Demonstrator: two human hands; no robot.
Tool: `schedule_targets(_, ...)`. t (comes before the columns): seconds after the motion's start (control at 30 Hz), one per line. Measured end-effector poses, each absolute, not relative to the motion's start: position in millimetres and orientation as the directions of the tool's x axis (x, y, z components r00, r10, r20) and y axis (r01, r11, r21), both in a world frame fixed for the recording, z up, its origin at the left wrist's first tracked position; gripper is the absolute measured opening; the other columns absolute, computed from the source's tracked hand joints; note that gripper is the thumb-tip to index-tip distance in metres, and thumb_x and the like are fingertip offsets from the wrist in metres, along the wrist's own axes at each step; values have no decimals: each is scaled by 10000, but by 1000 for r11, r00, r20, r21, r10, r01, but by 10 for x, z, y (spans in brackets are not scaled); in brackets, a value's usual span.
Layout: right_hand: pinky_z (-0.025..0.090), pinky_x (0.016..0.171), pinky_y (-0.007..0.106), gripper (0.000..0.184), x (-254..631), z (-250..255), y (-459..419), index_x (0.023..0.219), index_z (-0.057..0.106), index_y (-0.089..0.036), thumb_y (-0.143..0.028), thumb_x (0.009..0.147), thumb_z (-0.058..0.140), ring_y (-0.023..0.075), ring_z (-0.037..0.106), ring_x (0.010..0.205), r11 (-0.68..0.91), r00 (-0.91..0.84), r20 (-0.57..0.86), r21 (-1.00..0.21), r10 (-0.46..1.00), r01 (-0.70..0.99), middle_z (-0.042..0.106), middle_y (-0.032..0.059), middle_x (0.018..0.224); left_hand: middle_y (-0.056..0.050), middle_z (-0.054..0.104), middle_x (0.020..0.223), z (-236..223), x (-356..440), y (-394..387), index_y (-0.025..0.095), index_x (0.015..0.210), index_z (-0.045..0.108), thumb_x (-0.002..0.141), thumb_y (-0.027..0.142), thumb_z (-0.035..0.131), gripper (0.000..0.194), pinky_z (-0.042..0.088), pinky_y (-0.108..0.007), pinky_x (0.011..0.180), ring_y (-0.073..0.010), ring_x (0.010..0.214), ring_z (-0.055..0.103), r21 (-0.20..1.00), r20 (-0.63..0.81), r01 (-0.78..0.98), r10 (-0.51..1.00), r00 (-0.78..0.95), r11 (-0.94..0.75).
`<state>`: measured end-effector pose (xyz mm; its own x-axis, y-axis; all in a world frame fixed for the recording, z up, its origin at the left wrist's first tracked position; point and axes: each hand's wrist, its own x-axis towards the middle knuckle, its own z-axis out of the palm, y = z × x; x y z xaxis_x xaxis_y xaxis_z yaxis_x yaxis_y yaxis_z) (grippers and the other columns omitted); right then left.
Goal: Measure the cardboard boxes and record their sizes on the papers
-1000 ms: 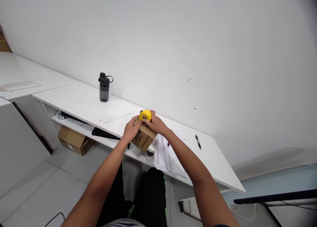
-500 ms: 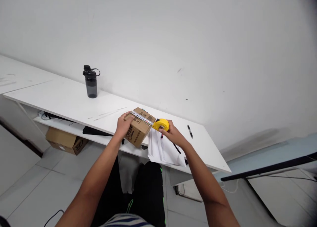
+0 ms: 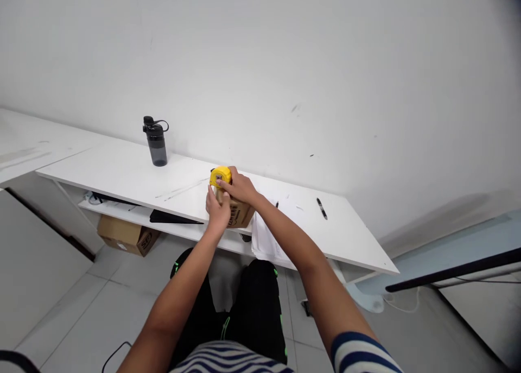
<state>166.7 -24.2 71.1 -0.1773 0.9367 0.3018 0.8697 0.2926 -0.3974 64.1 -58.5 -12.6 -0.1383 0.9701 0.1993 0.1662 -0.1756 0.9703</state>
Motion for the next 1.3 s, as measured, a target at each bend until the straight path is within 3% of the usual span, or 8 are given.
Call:
schedule_targets(0.07, 445, 708, 325, 546, 1636, 704, -239, 1251, 437, -220, -636, 898, 439, 270, 654, 850, 286, -134, 343, -442, 930, 850, 707, 81, 968, -137, 211, 1635, -93, 635, -681, 208, 1543, 207, 890, 573, 471, 793, 161, -480, 1231, -310, 1535, 87, 969, 151, 220, 977, -152, -116)
schedule_targets(0.17, 457, 705, 337, 581, 1684, 717, -268, 1275, 406, -223, -665, 898, 413, 274, 660, 850, 184, 27, 366, -529, 930, 829, 705, 89, 994, -100, 177, 1650, 53, 476, -583, 245, 1533, 234, 905, 592, 441, 747, 106, -490, 1242, -296, 1540, 42, 956, 247, 209, 949, -197, -206)
schedule_targets(0.4, 468, 700, 348, 554, 1735, 742, -96, 1290, 360, -172, -597, 936, 389, 308, 674, 880, 107, 56, 322, -468, 945, 877, 710, 155, 1032, -147, 614, 1277, 79, 239, 162, 149, 1215, 560, 859, 406, 554, 440, 460, -382, 1027, -243, 1195, 576, 974, 225, 36, 974, -16, -224)
schedule_targets(0.57, 463, 717, 361, 522, 1625, 700, -29, 1282, 379, -158, -562, 954, 389, 315, 677, 849, 159, -46, 306, -356, 951, 921, 714, 171, 1002, -92, 672, 1089, -86, 292, 193, 166, 1388, 415, 840, 389, 578, 614, 526, -314, 848, -173, 922, 657, 979, 200, 35, 979, -33, -199)
schedule_targets(0.63, 458, 708, 349, 525, 1612, 721, -76, 1305, 374, -156, -546, 955, 400, 309, 678, 855, 161, -59, 308, -318, 950, 934, 715, 166, 1009, -86, 663, 1156, -59, 267, 180, 224, 1468, 348, 850, 377, 567, 673, 515, -335, 889, -187, 980, 654, 962, 242, 129, 970, -1, -240)
schedule_targets(0.83, 432, 632, 309, 557, 1811, 732, -499, 1379, 382, -181, -506, 932, 453, 281, 681, 813, 150, -61, 319, -264, 946, 953, 731, 116, 986, -47, 645, 1301, 56, 229, 181, 283, 1276, 633, 910, 282, 390, 439, 429, -399, 1055, -247, 1215, 570, 808, 373, 463, 924, 78, -365)
schedule_targets(1.03, 432, 578, 305, 618, 2212, 492, -1120, 1369, 402, -180, -555, 885, 489, 265, 675, 723, 59, 89, 338, -404, 937, 913, 727, 84, 915, -4, 658, 1301, 28, 254, 212, 312, 1249, 646, 896, 266, 415, 424, 456, -382, 1022, -248, 1180, 597, 793, 380, 488, 922, 72, -365)
schedule_targets(1.3, 434, 602, 323, 628, 2185, 436, -1143, 1334, 399, -172, -609, 886, 456, 292, 683, 751, -50, 194, 310, -418, 931, 907, 725, 106, 911, -24, 645, 1301, -39, 253, 274, 313, 1270, 634, 916, 287, 399, 426, 448, -409, 1026, -265, 1176, 591, 801, 382, 467, 920, 85, -375)
